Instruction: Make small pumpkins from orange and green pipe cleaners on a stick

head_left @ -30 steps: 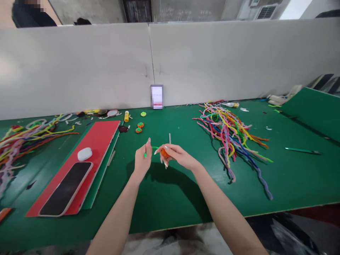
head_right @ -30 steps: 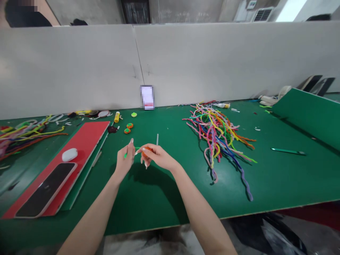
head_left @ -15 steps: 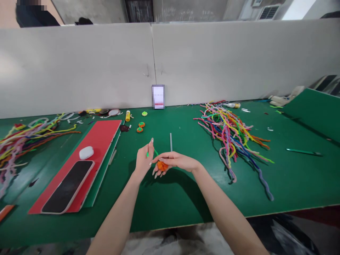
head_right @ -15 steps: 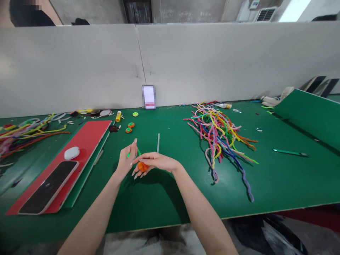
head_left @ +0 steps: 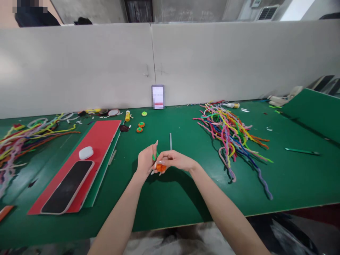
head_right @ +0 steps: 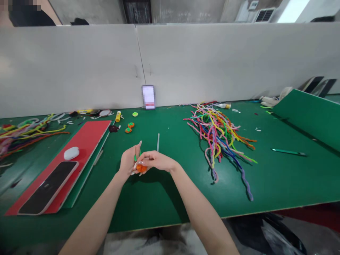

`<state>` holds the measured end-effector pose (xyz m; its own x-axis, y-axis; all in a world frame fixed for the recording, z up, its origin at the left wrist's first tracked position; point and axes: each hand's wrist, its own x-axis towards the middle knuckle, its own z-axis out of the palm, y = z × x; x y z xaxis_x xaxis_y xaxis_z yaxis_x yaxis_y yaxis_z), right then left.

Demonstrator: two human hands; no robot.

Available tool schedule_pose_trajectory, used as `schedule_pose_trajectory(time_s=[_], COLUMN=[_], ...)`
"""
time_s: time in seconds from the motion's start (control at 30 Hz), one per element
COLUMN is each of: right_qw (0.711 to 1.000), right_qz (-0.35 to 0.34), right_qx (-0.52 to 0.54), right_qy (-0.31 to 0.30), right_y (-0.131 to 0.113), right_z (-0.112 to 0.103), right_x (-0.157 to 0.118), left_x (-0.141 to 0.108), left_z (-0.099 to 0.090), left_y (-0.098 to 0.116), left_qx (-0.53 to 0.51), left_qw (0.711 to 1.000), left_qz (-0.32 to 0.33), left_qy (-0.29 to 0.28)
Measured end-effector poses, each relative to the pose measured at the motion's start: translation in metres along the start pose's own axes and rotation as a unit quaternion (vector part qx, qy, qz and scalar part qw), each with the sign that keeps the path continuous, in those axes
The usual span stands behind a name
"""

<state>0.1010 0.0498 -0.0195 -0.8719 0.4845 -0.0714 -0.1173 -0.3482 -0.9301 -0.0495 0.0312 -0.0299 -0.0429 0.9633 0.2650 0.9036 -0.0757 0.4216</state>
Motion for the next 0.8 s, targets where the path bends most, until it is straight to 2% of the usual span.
schedule_pose_trajectory(time_s=[0.17, 0.4, 0.53, 0.6, 0.67, 0.73, 0.8], right_qw=[1.000, 0.998, 0.996, 0.988, 0.969, 0.946, 0.931], right_qz=[0.005, -0.014, -0.028, -0.043, -0.054, -0.067, -0.092], right_qx=[-0.005, -0.015, -0.021, -0.043, -0.076, -0.085, -0.065], right_qy=[0.027, 0.057, 0.079, 0.140, 0.229, 0.307, 0.346], right_y=[0.001, 0.000, 0.001, 0.003, 0.005, 0.007, 0.008], right_z=[0.001, 0.002, 0.004, 0.004, 0.002, -0.002, -0.007], right_x=[0.002, 0.002, 0.003, 0.005, 0.008, 0.011, 0.014], left_x=[0.000, 0.002, 0.002, 0.004, 0.006, 0.008, 0.008], left_z=[0.001, -0.002, -0.001, -0.001, -0.003, -0.005, -0.009], left_y=[0.005, -0.002, -0.007, -0.008, -0.008, -0.007, -0.003], left_qx=[0.091, 0.106, 0.008, -0.112, -0.287, -0.455, -0.554], left_qw=[0.995, 0.993, 0.998, 0.990, 0.950, 0.877, 0.814], left_qz=[-0.029, -0.050, -0.069, -0.089, -0.122, -0.143, -0.143], left_qy=[-0.024, -0.031, -0.001, 0.009, -0.012, -0.062, -0.103])
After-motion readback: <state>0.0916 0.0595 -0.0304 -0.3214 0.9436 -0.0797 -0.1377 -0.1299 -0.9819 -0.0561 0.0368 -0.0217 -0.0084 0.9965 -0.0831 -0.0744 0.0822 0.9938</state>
